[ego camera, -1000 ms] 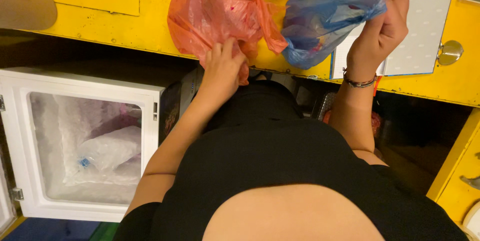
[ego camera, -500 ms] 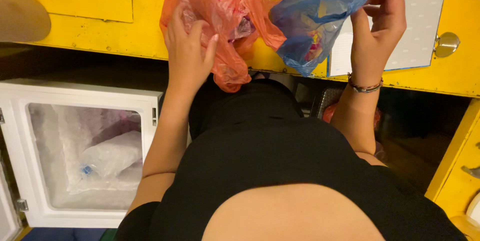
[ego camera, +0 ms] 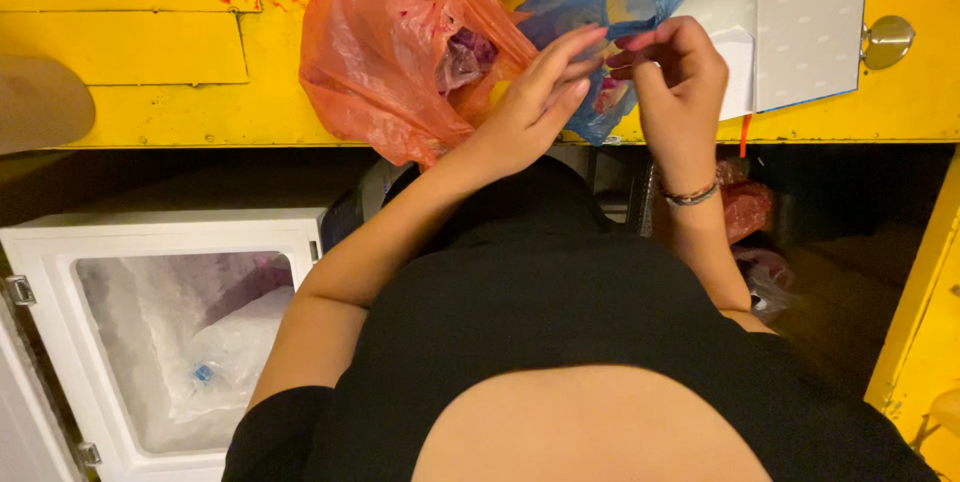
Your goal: The person transfers vacuum-sealed packages of red meat from a large orange plastic bag into a smaller blue plastic bag. They handle the packages one by one, placing them into the blue bag. After transferring the items, the person writes on a notebook with a pen and then ties the orange bag shut.
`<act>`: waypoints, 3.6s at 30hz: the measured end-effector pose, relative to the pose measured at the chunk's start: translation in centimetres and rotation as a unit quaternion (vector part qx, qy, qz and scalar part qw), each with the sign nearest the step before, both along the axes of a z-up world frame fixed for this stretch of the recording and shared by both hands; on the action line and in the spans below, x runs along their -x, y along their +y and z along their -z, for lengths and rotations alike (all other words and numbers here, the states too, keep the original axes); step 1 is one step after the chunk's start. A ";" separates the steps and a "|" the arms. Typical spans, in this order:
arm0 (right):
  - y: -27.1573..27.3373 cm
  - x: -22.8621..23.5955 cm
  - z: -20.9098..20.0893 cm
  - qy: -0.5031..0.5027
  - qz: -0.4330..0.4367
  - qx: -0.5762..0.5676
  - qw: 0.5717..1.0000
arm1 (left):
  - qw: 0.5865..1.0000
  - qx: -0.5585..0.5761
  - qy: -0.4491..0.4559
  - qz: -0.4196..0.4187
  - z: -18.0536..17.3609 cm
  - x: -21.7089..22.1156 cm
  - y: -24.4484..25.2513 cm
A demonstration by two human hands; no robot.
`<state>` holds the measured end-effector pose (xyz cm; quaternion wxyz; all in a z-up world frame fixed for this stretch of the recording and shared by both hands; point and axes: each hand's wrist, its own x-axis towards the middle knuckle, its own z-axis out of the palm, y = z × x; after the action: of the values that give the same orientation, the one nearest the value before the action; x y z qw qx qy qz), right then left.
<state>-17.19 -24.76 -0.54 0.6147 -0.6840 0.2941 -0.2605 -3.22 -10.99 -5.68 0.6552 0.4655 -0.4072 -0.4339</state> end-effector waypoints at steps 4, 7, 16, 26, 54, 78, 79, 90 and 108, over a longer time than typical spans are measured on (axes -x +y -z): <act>0.6 -1.0 1.5 0.105 -0.010 0.114 0.988 | 0.971 -0.028 -0.232 -0.057 2.9 0.0 -2.8; 0.5 -0.6 2.8 0.151 -0.023 0.178 0.972 | 0.926 -0.118 -0.351 -0.075 3.2 0.1 -3.3; -1.6 0.7 8.0 0.343 -0.074 0.354 0.867 | 0.840 -0.236 -0.478 -0.097 6.0 -0.2 -2.4; -1.8 -0.9 10.2 0.328 -0.072 0.247 0.909 | 0.804 -0.257 -0.527 -0.095 5.7 0.0 -1.8; -2.2 -3.3 12.5 0.208 -0.026 0.322 0.923 | 0.816 -0.294 -0.488 -0.097 6.8 -1.0 -0.8; -3.8 -1.6 0.5 0.117 -0.073 0.173 0.975 | 0.838 -0.252 -0.467 -0.128 5.8 -1.6 -0.2; -3.8 -1.6 0.3 0.113 -0.069 0.173 0.976 | 0.849 -0.235 -0.456 -0.130 5.7 -1.5 -0.1; -3.3 -2.5 -0.5 0.074 -0.073 0.146 0.984 | 0.917 -0.124 -0.372 -0.076 1.6 -1.5 4.2; -1.2 -5.6 -2.1 0.037 -0.164 0.124 0.978 | 0.853 -0.275 -0.431 -0.103 -1.7 -3.8 10.0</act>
<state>-11.57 -25.98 1.58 0.5484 -0.8028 0.1658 -0.1653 0.61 -1.00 -3.93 0.3007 0.8061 -0.4625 -0.2140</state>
